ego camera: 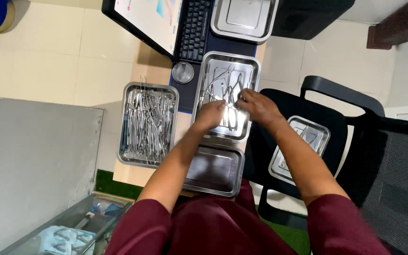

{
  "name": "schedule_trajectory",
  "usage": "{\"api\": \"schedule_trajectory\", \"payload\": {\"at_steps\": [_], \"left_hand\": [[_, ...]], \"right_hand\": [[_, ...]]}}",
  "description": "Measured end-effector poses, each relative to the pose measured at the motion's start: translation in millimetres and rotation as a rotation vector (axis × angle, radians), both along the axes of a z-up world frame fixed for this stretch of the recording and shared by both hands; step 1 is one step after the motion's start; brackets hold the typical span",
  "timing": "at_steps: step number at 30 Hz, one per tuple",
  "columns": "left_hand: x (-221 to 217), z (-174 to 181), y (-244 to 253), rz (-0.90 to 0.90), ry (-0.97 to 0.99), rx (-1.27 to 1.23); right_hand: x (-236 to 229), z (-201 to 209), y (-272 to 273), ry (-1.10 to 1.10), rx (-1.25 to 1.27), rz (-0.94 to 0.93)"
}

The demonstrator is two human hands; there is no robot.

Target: The recorder sorts various dental instruments into metal trays and places one tray into a sterilization cabinet.

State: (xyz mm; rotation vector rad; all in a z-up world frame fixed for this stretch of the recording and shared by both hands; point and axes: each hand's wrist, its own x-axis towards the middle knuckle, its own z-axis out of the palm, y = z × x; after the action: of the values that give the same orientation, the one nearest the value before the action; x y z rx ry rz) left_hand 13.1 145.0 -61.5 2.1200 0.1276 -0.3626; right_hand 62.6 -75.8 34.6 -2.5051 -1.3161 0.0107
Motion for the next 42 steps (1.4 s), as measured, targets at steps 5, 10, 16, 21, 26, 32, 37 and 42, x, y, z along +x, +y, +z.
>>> {"api": "schedule_trajectory", "payload": {"at_steps": [5,10,16,21,26,32,37,42], "left_hand": [[-13.4,28.1,14.6,0.084,-0.075,0.116],[-19.2,21.3,20.7,0.098,-0.134,0.211],[-27.2,10.9,22.4,-0.009,-0.218,0.128],[-48.2,64.4,32.7,-0.039,-0.14,0.115],[-91.8,54.5,63.7,0.006,-0.25,0.096],[-143.3,89.3,120.3,0.081,-0.254,0.017],[-171.0,92.3,172.1,0.101,-0.264,0.011],[-184.9,75.7,206.2,0.083,-0.28,0.052]], "right_hand": [[17.5,-6.6,7.2,0.097,-0.167,-0.019],[10.5,-10.5,25.2,-0.093,-0.033,-0.109],[-22.7,-21.6,70.2,0.036,0.001,-0.258],[-35.2,-42.4,87.6,0.112,0.123,-0.416],[-43.9,-66.2,99.1,0.139,0.086,-0.52],[-87.0,-41.7,136.0,0.203,0.312,-0.696],[-104.4,-36.0,147.9,0.149,0.33,-0.709],[-108.1,-34.6,163.6,-0.017,0.116,-0.661]]}}
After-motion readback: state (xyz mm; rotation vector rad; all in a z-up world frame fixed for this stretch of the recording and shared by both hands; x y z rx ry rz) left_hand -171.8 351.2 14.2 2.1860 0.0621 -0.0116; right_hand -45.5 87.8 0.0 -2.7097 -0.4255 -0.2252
